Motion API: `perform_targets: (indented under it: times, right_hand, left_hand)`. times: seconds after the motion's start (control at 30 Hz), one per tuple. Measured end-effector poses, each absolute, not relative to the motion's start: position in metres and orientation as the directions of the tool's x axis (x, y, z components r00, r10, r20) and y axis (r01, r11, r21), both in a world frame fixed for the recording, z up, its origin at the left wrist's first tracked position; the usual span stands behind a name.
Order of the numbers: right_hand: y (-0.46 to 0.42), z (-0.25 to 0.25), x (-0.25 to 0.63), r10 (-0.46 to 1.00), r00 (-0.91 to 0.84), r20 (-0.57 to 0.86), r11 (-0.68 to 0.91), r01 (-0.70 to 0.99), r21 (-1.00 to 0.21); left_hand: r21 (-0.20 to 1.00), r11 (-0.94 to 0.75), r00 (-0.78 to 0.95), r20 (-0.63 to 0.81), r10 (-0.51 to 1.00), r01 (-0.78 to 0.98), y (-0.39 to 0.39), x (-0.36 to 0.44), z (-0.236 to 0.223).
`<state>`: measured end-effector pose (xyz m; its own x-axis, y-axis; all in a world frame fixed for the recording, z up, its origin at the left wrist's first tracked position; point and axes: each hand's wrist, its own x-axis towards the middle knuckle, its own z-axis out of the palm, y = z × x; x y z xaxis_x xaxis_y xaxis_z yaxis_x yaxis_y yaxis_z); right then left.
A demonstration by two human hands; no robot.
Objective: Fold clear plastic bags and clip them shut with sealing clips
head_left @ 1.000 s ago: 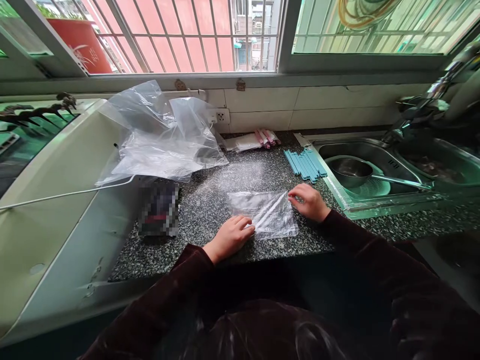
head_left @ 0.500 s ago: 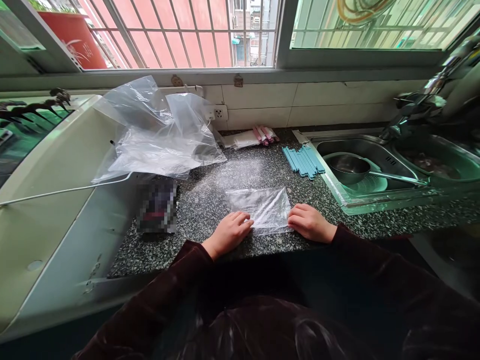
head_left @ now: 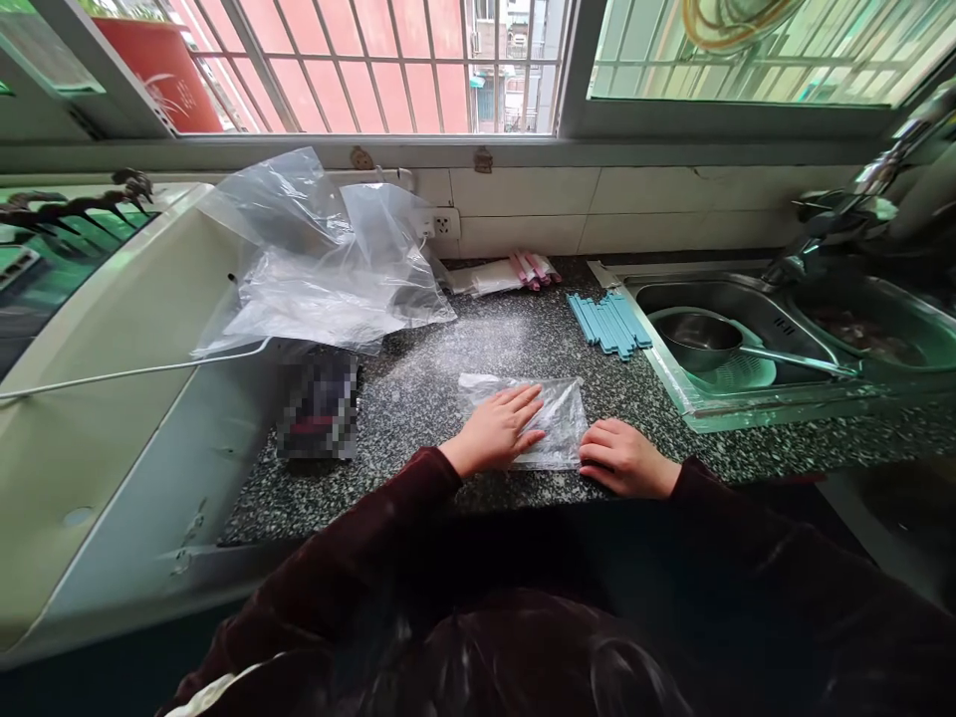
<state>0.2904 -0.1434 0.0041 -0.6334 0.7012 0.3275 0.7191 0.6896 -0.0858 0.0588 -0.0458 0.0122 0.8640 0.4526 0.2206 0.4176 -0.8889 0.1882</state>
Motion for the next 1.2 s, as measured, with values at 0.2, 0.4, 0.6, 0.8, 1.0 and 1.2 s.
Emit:
perform_targets:
  times: [0.2,0.4,0.6,0.8,1.0,1.2]
  right_hand:
    - [-0.141,0.01,0.291,0.697,-0.637,0.33,0.702,0.7,-0.13]
    - [-0.087,0.013,0.279,0.766,-0.484,0.423,0.559,0.826,-0.068]
    - [-0.061,0.0,0.289,0.804,-0.493,0.332,0.47,0.869,0.154]
    - [-0.05,0.005,0.295,0.829,-0.398,0.393,0.391,0.915,0.101]
    - [-0.015,0.021,0.275,0.957,-0.262,0.124,0.27,0.962,-0.05]
    - [-0.002,0.03,0.266,0.963,-0.266,-0.05,0.26,0.96,-0.101]
  left_hand:
    - [0.121,-0.775,0.772,0.078,0.631,0.621,-0.028,0.054,-0.01]
    - [0.105,-0.782,0.769,0.146,0.623,0.614,-0.027,0.046,-0.017]
    - [0.086,-0.762,0.749,0.142,0.647,0.642,-0.029,0.03,-0.021]
    - [0.086,-0.686,0.672,0.145,0.726,0.722,-0.027,0.025,-0.021]
    - [0.119,-0.652,0.624,0.204,0.754,0.749,-0.016,0.019,-0.022]
    - [0.175,-0.749,0.675,0.339,0.655,0.639,-0.019,0.019,-0.007]
